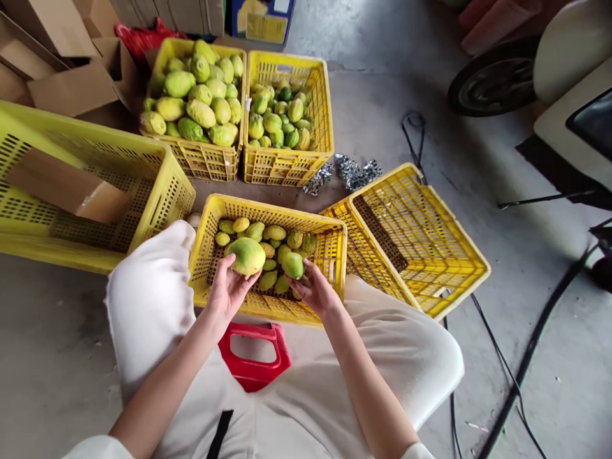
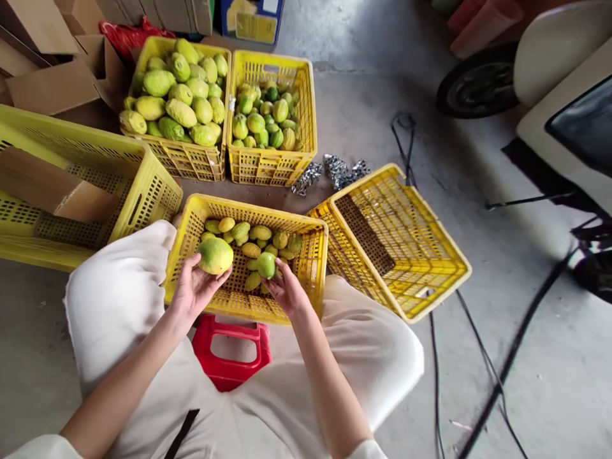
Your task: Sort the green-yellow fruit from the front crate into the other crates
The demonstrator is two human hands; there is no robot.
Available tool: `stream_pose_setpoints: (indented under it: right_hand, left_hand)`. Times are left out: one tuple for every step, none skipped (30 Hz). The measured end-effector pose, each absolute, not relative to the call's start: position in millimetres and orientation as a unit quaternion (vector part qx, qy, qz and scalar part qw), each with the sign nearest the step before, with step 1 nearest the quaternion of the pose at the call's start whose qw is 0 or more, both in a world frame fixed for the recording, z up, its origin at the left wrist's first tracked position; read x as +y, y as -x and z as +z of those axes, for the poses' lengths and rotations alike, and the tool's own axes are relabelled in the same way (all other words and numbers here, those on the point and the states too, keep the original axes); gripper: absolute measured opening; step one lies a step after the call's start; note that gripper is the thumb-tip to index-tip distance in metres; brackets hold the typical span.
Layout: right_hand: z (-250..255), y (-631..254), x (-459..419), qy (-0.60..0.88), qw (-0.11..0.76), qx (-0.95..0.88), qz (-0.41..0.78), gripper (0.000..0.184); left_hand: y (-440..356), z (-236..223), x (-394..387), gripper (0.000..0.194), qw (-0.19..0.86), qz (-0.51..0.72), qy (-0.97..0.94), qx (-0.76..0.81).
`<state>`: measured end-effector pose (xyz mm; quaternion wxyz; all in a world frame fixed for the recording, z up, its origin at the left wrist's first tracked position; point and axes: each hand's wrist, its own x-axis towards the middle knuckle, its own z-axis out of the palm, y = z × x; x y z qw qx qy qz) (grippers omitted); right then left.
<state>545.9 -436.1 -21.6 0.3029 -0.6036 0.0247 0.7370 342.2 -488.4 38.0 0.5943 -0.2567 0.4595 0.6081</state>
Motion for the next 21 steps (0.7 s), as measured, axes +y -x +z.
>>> stream_pose_setpoints:
  right_hand:
    - [-22.2,-544.2,-435.8,0.626,0.294,0.044,0.721,0.009]
    - [-22.8,-542.5,-434.1,0.643,0.284,0.063,0.709,0.005]
    - [-23.1,-540.5,-430.0,0.656,0.272,0.078,0.7,0.004]
    - [-22.9,-538.0,-422.9,0.663,0.259,0.09,0.696,0.006]
    - [-22.0,-534.7,-412.1,0.668,0.248,0.094,0.695,0.008]
    - [-20.1,-530.4,-397.0,0.67,0.241,0.088,0.696,0.008]
    - [-17.2,-524.8,-377.7,0.671,0.241,0.075,0.697,0.007]
    - [-13.3,-518.1,-354.3,0.673,0.249,0.053,0.695,0.006]
    - [-8.4,-510.3,-327.5,0.673,0.265,0.032,0.69,0.006]
    - [-2.9,-501.8,-298.5,0.67,0.285,0.013,0.686,0.006]
    - [2.9,-493.0,-268.5,0.664,0.308,-0.006,0.681,0.007]
    - [8.6,-484.3,-239.3,0.655,0.334,-0.028,0.677,0.009]
    - [13.4,-475.9,-212.5,0.645,0.364,-0.056,0.669,0.013]
    - [16.8,-468.2,-190.0,0.638,0.391,-0.082,0.658,0.016]
    - [18.2,-461.3,-173.1,0.638,0.408,-0.102,0.645,0.018]
    - [17.0,-455.3,-163.0,0.641,0.421,-0.125,0.63,0.019]
    - [12.9,-450.1,-160.5,0.645,0.425,-0.146,0.618,0.017]
    - [5.7,-445.6,-165.6,0.651,0.423,-0.167,0.608,0.015]
    - [-4.5,-441.8,-178.2,0.656,0.414,-0.188,0.602,0.014]
    - [-17.0,-438.6,-197.4,0.66,0.399,-0.21,0.6,0.013]
    - [-31.3,-436.1,-222.2,0.664,0.381,-0.236,0.599,0.012]
  left_hand:
    - [-341.4,37.1,-488.0,0.033,0.589,0.605,0.271,0.462]
    - [-340.4,36.1,-487.3,0.029,0.583,0.602,0.285,0.466]
    - [-339.2,35.0,-486.5,0.025,0.575,0.6,0.297,0.47]
    - [-337.9,34.1,-485.4,0.021,0.568,0.598,0.308,0.473]
    - [-336.5,33.5,-484.2,0.019,0.563,0.597,0.316,0.476]
    - [-335.2,33.3,-482.9,0.016,0.558,0.596,0.323,0.479]
    - [-334.0,33.3,-481.7,0.015,0.554,0.595,0.329,0.48]
    - [-333.1,33.7,-480.6,0.014,0.551,0.594,0.335,0.48]
    - [-332.4,34.3,-479.9,0.013,0.548,0.593,0.341,0.481]
    - [-332.0,34.8,-479.5,0.013,0.546,0.593,0.344,0.481]
    - [-331.9,35.3,-479.5,0.013,0.545,0.595,0.345,0.48]
    - [-331.9,35.5,-479.8,0.013,0.545,0.596,0.345,0.478]
    - [-332.1,35.4,-480.4,0.013,0.547,0.598,0.342,0.474]
    - [-332.3,35.1,-481.1,0.013,0.55,0.6,0.341,0.471]
    - [-332.5,34.6,-481.9,0.013,0.552,0.601,0.341,0.466]
    - [-332.6,34.1,-482.7,0.013,0.554,0.601,0.343,0.463]
    - [-332.5,33.7,-483.3,0.013,0.555,0.6,0.345,0.462]
    - [-332.4,33.6,-483.7,0.014,0.555,0.598,0.347,0.463]
    - [-332.2,33.9,-484.0,0.014,0.555,0.595,0.348,0.466]
    - [-331.9,34.7,-484.0,0.014,0.554,0.592,0.348,0.471]
    - [-331.5,36.1,-483.9,0.014,0.553,0.589,0.348,0.476]
